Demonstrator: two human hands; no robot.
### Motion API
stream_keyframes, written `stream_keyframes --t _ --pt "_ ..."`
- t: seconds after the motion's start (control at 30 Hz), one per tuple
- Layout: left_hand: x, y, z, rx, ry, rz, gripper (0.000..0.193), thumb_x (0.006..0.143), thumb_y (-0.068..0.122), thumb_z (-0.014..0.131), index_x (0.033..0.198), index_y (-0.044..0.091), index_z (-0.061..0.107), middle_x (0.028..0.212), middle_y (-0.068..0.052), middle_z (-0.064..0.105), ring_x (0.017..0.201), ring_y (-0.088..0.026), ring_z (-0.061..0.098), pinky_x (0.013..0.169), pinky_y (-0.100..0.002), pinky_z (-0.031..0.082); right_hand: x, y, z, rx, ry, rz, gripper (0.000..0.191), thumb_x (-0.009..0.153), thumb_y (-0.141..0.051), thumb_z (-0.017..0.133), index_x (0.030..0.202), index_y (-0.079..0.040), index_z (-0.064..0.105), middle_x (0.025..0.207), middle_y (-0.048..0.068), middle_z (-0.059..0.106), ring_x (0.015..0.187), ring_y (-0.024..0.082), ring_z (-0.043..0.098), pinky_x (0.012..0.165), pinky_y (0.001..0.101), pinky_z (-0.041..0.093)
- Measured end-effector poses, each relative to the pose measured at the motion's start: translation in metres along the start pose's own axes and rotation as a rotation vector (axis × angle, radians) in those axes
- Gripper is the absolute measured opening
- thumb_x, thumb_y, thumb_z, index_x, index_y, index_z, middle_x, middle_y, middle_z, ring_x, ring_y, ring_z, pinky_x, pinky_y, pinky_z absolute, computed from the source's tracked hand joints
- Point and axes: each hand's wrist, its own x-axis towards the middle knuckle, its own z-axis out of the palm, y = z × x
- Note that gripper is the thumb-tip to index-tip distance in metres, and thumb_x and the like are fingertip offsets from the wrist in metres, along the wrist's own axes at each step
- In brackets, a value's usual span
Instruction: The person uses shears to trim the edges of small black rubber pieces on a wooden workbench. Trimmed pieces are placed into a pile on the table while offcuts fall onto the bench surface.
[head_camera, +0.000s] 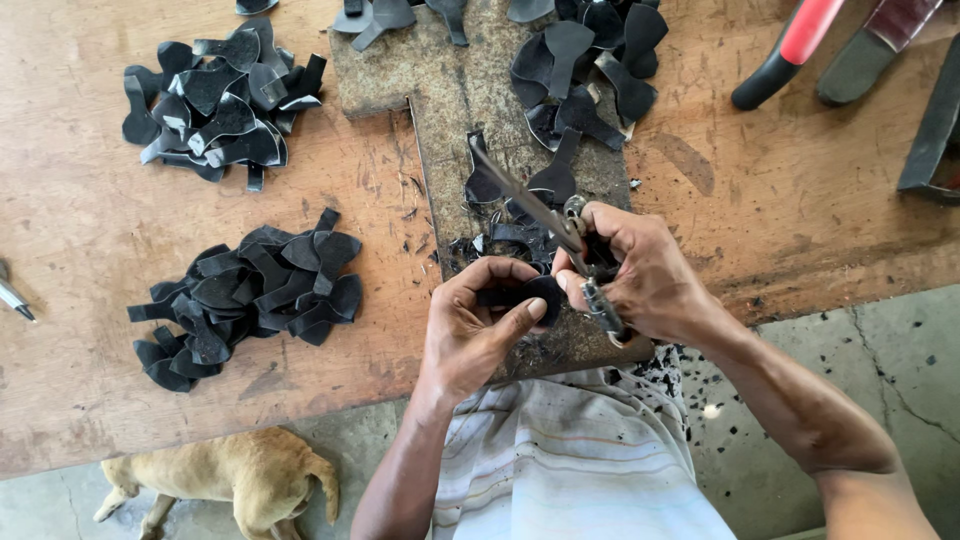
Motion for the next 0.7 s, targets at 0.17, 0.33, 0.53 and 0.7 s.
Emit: stream_keyframes --t 0.17,0.33,0.53,0.7 --pt "0.004 -0.003 -0.004 -0.109 0.007 -0.032 0.029 0.088 -0.002 0.076 0.114 -0.006 0.064 0.102 -0.012 0.071 0.089 -0.016 0.072 0.077 -0.033 0.068 0.001 -0.001 -0.005 0.088 0.028 0.071 0.017 0.086 -0.005 0.073 0.091 -0.013 0.058 0.081 0.002 0.066 0.068 0.007 0.06 0.061 0.0251 0.05" --pt "0.003 -0.003 -0.008 -0.145 -0.026 -0.034 0.029 0.09 -0.002 0.076 0.116 -0.005 0.064 0.103 -0.012 0.071 0.091 -0.015 0.071 0.079 -0.033 0.068 0.003 0.001 -0.011 0.303 -0.086 -0.036 0.021 0.084 -0.007 0.074 0.09 -0.011 0.053 0.095 0.002 0.073 0.088 0.004 0.067 0.078 0.0197 0.056" --pt "0.004 -0.002 -0.002 -0.074 -0.001 -0.039 0.028 0.089 -0.003 0.075 0.115 -0.006 0.064 0.102 -0.01 0.07 0.09 -0.014 0.071 0.078 -0.031 0.067 0.001 -0.005 -0.008 0.239 -0.106 0.084 0.014 0.085 -0.009 0.078 0.094 -0.008 0.067 0.082 -0.002 0.06 0.072 0.002 0.053 0.063 0.0183 0.043" --pt "0.001 0.0 -0.001 -0.007 -0.006 -0.022 0.026 0.091 -0.003 0.075 0.115 -0.006 0.064 0.102 -0.01 0.072 0.09 -0.013 0.071 0.08 -0.029 0.066 0.002 -0.008 -0.004 0.113 -0.069 0.116 0.012 0.085 -0.009 0.076 0.09 -0.007 0.064 0.076 -0.003 0.062 0.067 0.002 0.057 0.057 0.0205 0.045"
